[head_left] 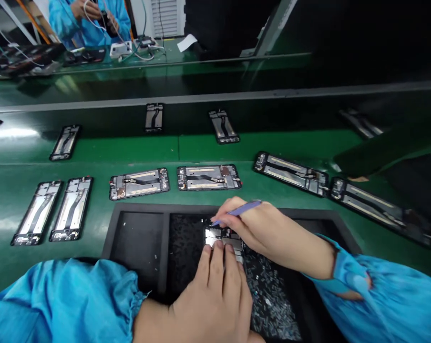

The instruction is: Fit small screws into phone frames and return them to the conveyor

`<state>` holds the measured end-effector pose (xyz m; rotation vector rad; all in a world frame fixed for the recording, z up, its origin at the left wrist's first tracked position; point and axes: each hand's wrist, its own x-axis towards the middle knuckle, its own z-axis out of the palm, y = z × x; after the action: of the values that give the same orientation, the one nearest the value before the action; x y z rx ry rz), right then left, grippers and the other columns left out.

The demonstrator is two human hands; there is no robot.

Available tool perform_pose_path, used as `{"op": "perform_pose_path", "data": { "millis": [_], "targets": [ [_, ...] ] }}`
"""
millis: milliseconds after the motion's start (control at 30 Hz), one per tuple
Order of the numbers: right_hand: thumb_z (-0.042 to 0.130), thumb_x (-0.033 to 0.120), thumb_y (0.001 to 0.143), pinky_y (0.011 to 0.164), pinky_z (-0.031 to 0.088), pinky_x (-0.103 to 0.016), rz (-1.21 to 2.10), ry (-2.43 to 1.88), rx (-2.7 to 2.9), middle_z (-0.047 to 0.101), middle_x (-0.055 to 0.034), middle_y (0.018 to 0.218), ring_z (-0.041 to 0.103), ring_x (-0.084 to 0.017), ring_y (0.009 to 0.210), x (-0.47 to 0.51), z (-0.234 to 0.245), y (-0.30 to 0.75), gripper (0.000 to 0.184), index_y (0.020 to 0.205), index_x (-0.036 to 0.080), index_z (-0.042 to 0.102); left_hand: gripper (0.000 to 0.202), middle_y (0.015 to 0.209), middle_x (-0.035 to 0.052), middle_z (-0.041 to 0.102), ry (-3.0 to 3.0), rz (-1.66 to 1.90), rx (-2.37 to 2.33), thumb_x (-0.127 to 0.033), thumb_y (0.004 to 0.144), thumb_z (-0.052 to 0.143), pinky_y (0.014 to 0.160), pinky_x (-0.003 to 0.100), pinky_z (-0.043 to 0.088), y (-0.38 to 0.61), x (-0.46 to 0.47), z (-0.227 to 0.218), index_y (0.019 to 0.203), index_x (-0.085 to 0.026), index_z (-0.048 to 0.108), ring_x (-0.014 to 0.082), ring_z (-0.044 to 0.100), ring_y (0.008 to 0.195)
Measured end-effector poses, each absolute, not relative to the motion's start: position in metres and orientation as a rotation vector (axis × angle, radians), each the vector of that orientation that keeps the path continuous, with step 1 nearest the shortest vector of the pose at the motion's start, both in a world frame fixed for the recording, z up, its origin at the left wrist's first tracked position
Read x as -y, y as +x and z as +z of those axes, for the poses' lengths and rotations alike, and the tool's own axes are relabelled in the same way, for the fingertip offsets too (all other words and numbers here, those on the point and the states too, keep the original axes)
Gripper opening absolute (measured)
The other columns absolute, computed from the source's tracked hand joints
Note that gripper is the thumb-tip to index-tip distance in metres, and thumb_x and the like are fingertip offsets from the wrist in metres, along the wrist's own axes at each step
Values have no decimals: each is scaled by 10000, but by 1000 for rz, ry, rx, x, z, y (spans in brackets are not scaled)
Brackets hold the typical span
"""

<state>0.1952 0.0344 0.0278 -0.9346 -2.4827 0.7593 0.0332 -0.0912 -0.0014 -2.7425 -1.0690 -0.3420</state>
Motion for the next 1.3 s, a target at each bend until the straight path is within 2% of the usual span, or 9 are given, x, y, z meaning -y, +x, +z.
{"op": "perform_pose_path", "data": {
  "millis": [133, 233, 467, 533, 633, 767, 867, 1033, 1300],
  "targets": [
    [325, 405, 1112, 634, 601, -293, 670, -929, 2541, 778, -62, 914, 754, -179, 698, -34, 22, 195, 450, 962, 194, 693, 784, 1280, 286, 688, -2769, -391, 1062, -741, 905, 528, 998, 560, 482, 33, 89, -2, 1204, -32, 682, 456, 676, 1157],
    [328, 417, 1112, 614, 589, -286, 670, -918, 2537, 777, -60, 906, 747, -171, 674, -33, 24, 198, 451, 952, 197, 688, 761, 1297, 270, 685, -2782, -379, 1071, -743, 908, 513, 1003, 562, 484, 33, 88, -3, 1205, -63, 682, 447, 673, 1162],
    [373, 446, 1100, 558, 550, -294, 810, -1012, 2542, 756, -28, 859, 709, -156, 601, -35, 31, 189, 380, 934, 217, 626, 755, 1317, 275, 669, -2809, -346, 1088, -714, 908, 508, 1002, 572, 480, 34, 89, -4, 1217, -44, 670, 460, 659, 1177],
    [383, 430, 1100, 537, 535, -293, 808, -1022, 2536, 748, -18, 825, 694, -152, 578, -35, 32, 188, 347, 950, 220, 614, 743, 1323, 279, 663, -2817, -311, 1071, -690, 937, 489, 1009, 574, 472, 33, 88, -2, 1232, -29, 657, 457, 657, 1186],
    [429, 372, 1093, 568, 549, -282, 726, -937, 2481, 761, -37, 892, 714, -150, 634, -33, 30, 191, 285, 950, 222, 624, 707, 1336, 271, 659, -2827, -260, 1043, -649, 979, 465, 1015, 564, 468, 32, 87, 1, 1250, -19, 638, 443, 660, 1195],
    [495, 281, 1073, 643, 579, -284, 659, -1022, 2054, 718, -12, 852, 715, -151, 688, -27, 23, 195, 149, 1049, 249, 638, 648, 1326, 267, 668, -2793, -295, 1048, -594, 1010, 432, 1021, 565, 464, 30, 87, 3, 1227, -23, 649, 434, 669, 1192],
    [561, 269, 1043, 608, 566, -256, 763, -1026, 2014, 688, 7, 840, 678, -130, 648, -23, 15, 189, 100, 1105, 259, 639, 577, 1284, 229, 705, -2742, -342, 1062, -524, 1034, 396, 1019, 535, 475, 31, 89, 2, 1185, -43, 677, 401, 694, 1164],
    [589, 196, 1002, 624, 555, -217, 800, -859, 2221, 713, -3, 873, 693, -126, 706, -24, 3, 177, 79, 1032, 245, 643, 367, 1210, 152, 757, -2573, -460, 1171, -310, 1012, 449, 1045, 490, 478, 34, 92, -4, 1134, -83, 711, 343, 730, 1117],
    [559, 197, 1017, 582, 539, -201, 593, -889, 2265, 706, 2, 847, 706, -118, 688, -20, -2, 180, 50, 1011, 233, 595, 322, 1210, 153, 757, -2565, -458, 1129, -319, 986, 570, 1030, 485, 504, 32, 92, -6, 1147, -88, 726, 352, 719, 1135]
  ]
}}
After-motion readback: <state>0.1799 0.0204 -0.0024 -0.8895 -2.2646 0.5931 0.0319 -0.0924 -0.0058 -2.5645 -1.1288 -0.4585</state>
